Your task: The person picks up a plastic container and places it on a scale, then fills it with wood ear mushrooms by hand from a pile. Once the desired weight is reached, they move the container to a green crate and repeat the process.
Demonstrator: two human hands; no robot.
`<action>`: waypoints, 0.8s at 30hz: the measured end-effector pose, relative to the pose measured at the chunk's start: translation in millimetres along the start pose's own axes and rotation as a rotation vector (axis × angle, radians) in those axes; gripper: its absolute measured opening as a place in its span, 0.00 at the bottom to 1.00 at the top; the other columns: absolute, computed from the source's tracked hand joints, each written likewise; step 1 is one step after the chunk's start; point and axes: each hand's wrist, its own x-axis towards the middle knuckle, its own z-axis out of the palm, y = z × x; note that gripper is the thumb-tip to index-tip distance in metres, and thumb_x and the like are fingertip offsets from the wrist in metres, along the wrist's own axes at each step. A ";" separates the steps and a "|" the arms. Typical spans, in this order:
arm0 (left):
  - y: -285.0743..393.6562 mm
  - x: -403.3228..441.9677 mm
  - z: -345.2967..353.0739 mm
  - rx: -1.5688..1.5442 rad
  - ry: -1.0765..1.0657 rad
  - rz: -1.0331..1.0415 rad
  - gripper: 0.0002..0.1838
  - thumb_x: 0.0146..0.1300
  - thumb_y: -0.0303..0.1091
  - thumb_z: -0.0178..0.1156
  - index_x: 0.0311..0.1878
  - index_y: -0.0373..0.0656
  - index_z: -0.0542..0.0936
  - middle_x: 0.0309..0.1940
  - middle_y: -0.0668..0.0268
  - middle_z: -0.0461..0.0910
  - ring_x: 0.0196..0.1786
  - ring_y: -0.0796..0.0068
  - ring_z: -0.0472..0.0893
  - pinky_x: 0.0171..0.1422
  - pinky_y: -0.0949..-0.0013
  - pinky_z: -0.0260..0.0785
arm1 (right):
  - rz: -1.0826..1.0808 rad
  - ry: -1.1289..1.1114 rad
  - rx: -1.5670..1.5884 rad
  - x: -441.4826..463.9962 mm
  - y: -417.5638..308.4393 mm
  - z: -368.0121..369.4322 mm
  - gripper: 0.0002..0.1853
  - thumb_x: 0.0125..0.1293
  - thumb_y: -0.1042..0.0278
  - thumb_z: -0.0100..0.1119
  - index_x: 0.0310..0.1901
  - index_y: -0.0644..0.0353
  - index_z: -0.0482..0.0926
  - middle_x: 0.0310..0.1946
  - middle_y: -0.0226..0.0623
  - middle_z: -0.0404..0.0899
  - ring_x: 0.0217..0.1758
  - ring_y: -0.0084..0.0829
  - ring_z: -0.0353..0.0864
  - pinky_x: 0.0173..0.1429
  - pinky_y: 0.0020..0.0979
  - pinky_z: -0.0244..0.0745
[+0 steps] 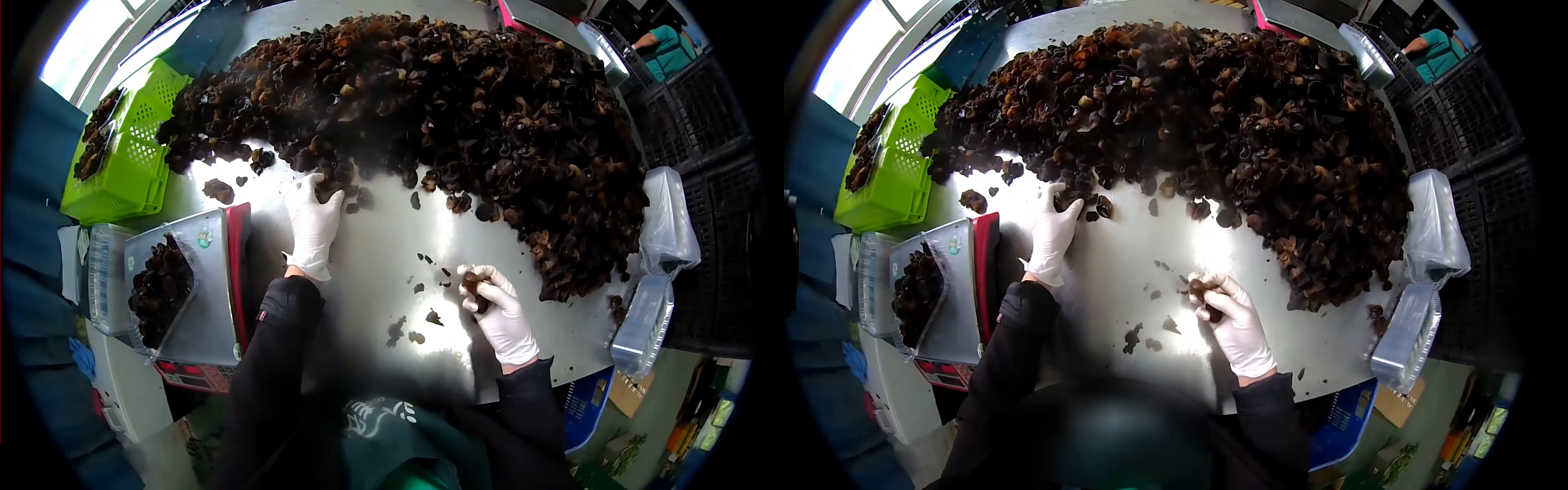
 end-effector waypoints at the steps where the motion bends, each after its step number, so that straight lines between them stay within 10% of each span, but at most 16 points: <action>1: -6.8 1.4 3.7 -0.017 -0.030 0.007 0.14 0.57 0.27 0.69 0.47 0.37 0.81 0.43 0.55 0.80 0.48 0.53 0.80 0.57 0.59 0.72 | 0.032 -0.019 0.074 -1.9 0.7 -3.3 0.10 0.70 0.80 0.52 0.49 0.61 0.79 0.53 0.43 0.81 0.50 0.30 0.80 0.45 0.26 0.71; 10: -16.9 -30.8 -25.6 -0.326 -0.068 -0.418 0.13 0.62 0.27 0.65 0.49 0.36 0.78 0.43 0.57 0.80 0.44 0.66 0.82 0.51 0.65 0.75 | 0.083 -0.310 0.051 33.0 -2.3 20.4 0.07 0.76 0.69 0.53 0.48 0.60 0.78 0.44 0.36 0.82 0.46 0.26 0.80 0.44 0.25 0.70; 11: -11.4 -21.1 -26.0 -0.266 -0.032 -0.325 0.09 0.68 0.27 0.62 0.48 0.35 0.77 0.34 0.68 0.79 0.33 0.83 0.74 0.38 0.76 0.70 | 0.063 -0.249 -0.149 45.6 -4.0 32.0 0.06 0.75 0.67 0.56 0.44 0.59 0.79 0.38 0.31 0.80 0.41 0.22 0.78 0.42 0.23 0.69; 13: -3.3 2.9 -26.2 -0.169 -0.041 -0.257 0.11 0.68 0.29 0.63 0.49 0.35 0.77 0.33 0.65 0.80 0.33 0.80 0.73 0.39 0.74 0.70 | 0.045 -0.142 -0.502 71.5 -5.8 60.1 0.07 0.73 0.65 0.63 0.39 0.58 0.80 0.30 0.24 0.79 0.34 0.15 0.75 0.38 0.19 0.67; 14: -1.5 14.0 -20.4 -0.175 0.011 -0.227 0.13 0.60 0.27 0.67 0.46 0.36 0.79 0.39 0.54 0.82 0.43 0.57 0.82 0.52 0.62 0.75 | -0.006 -0.118 -0.626 89.0 -1.1 69.9 0.08 0.71 0.64 0.65 0.39 0.58 0.81 0.29 0.23 0.78 0.33 0.15 0.75 0.38 0.20 0.68; 15: 7.1 21.7 -19.1 -0.125 0.010 -0.206 0.13 0.59 0.27 0.68 0.47 0.37 0.79 0.38 0.53 0.83 0.44 0.57 0.83 0.53 0.62 0.75 | -0.060 -0.093 -0.750 108.9 7.6 75.9 0.09 0.69 0.63 0.67 0.39 0.58 0.81 0.28 0.22 0.78 0.32 0.15 0.74 0.38 0.21 0.69; 20: -21.5 21.0 -6.3 0.011 -0.077 -0.133 0.10 0.56 0.27 0.67 0.41 0.36 0.84 0.41 0.50 0.84 0.48 0.49 0.81 0.55 0.57 0.73 | -0.464 0.088 -1.438 173.3 50.4 95.2 0.18 0.63 0.51 0.68 0.46 0.54 0.86 0.36 0.40 0.86 0.39 0.41 0.86 0.46 0.37 0.80; 22: -23.4 13.8 -15.8 -0.116 -0.080 -0.203 0.08 0.58 0.26 0.65 0.40 0.35 0.83 0.39 0.51 0.83 0.46 0.53 0.81 0.53 0.59 0.73 | -0.447 0.096 -1.345 180.2 55.2 88.3 0.17 0.63 0.53 0.68 0.47 0.55 0.86 0.36 0.40 0.86 0.38 0.36 0.86 0.46 0.34 0.80; 23: -8.2 7.7 -27.1 -0.260 -0.149 -0.342 0.12 0.68 0.31 0.61 0.50 0.33 0.82 0.35 0.67 0.84 0.37 0.80 0.76 0.45 0.76 0.69 | -0.435 0.090 -1.303 177.5 53.3 90.5 0.16 0.63 0.54 0.69 0.47 0.55 0.85 0.36 0.40 0.86 0.38 0.33 0.86 0.46 0.33 0.80; 24: 7.0 0.6 -39.3 -0.457 -0.186 -0.454 0.11 0.69 0.31 0.61 0.49 0.35 0.83 0.37 0.69 0.84 0.38 0.82 0.76 0.45 0.77 0.68 | -0.404 0.052 -1.172 172.2 47.7 89.5 0.13 0.65 0.60 0.68 0.46 0.57 0.86 0.34 0.34 0.86 0.35 0.25 0.84 0.42 0.29 0.79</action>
